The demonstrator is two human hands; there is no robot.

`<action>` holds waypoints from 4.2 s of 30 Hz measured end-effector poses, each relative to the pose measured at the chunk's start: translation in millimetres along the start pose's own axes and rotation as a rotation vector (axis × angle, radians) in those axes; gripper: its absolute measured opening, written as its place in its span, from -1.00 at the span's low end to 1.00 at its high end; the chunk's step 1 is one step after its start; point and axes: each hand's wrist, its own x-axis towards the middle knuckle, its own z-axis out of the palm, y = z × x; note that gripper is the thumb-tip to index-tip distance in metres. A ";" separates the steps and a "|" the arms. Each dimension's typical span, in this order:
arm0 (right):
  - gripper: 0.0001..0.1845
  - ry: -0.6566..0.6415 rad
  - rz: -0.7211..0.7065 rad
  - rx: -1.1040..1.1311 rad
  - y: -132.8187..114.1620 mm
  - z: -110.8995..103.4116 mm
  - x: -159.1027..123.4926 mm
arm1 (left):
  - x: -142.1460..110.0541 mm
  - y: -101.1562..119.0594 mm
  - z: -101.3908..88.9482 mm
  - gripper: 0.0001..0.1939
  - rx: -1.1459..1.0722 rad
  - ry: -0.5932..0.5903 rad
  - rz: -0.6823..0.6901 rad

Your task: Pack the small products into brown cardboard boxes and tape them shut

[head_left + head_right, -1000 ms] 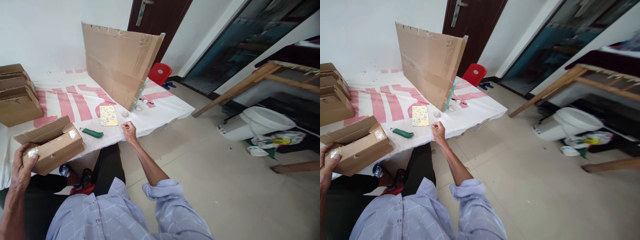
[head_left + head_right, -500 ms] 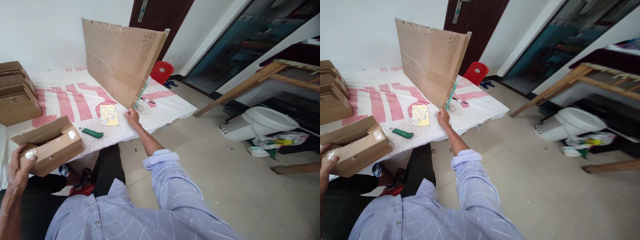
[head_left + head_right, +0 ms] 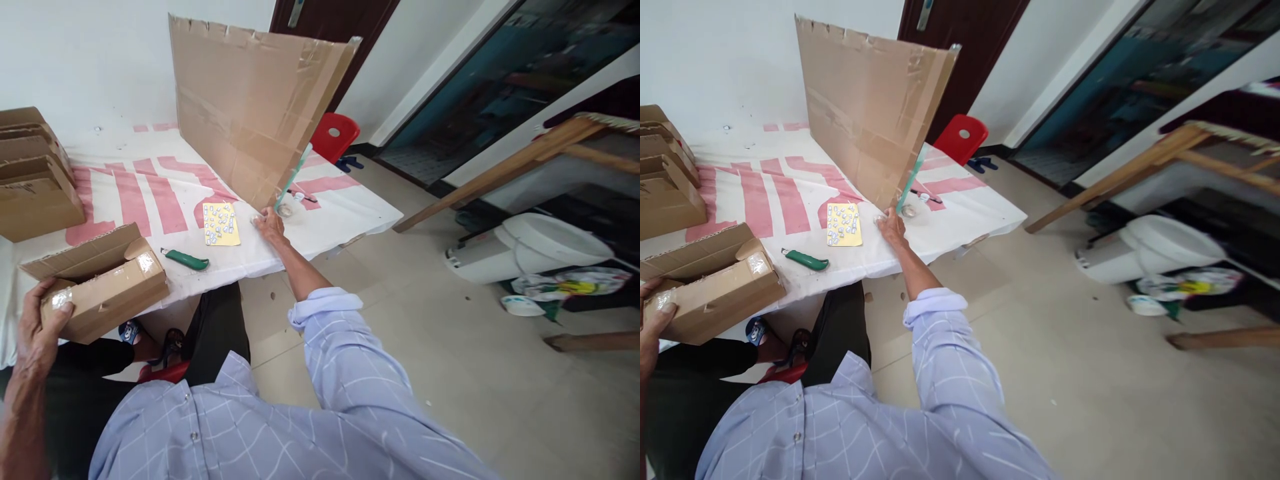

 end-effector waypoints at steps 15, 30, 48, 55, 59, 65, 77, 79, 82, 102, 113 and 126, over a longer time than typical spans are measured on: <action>-0.65 -0.078 -0.113 0.023 4.6 -2.5 -4.9 | -0.6 -1.4 0.7 -0.17 -0.009 0.029 0.034; -0.57 -0.083 -0.277 -0.047 -1.9 -12.3 -24.1 | 0.9 -0.8 0.9 -0.14 -0.007 -0.008 0.004; -0.59 -0.094 -0.306 -0.088 -10.7 -18.0 -29.2 | 1.7 -7.9 0.8 -0.15 0.001 -0.002 0.012; -0.74 -0.062 -0.263 -0.078 -11.6 -16.3 -24.5 | 2.3 -8.9 0.1 -0.14 0.006 0.004 0.006; -0.71 -0.052 -0.248 -0.094 -12.7 -15.3 -22.1 | 2.3 -7.8 0.3 -0.16 0.007 0.017 0.029; -0.69 -0.071 -0.261 -0.129 -12.6 -14.1 -21.0 | 1.6 -6.9 1.2 -0.16 0.015 0.009 0.023; -0.62 -0.135 -0.360 -0.216 -11.1 -11.5 -31.4 | 0.2 -7.1 1.1 -0.18 0.003 0.005 0.020; -0.63 -0.136 -0.377 -0.222 -10.5 -11.5 -32.5 | 0.4 -8.7 1.3 -0.18 -0.002 0.000 0.023; -0.64 -0.132 -0.386 -0.226 -9.6 -10.4 -32.0 | 1.2 -10.6 1.4 -0.17 -0.005 -0.001 0.016; -0.54 -0.102 -0.319 -0.195 -10.5 -1.4 -39.2 | -5.7 -1.9 0.5 -0.15 -0.089 -0.036 0.020; -0.47 -0.055 -0.275 -0.212 -21.4 -16.2 -54.5 | -15.0 -20.5 -12.7 0.07 -0.165 -0.253 0.051; -0.63 -0.336 -1.204 0.324 -251.9 -40.1 -189.1 | -26.5 -31.1 -27.0 0.27 -0.241 -0.432 0.092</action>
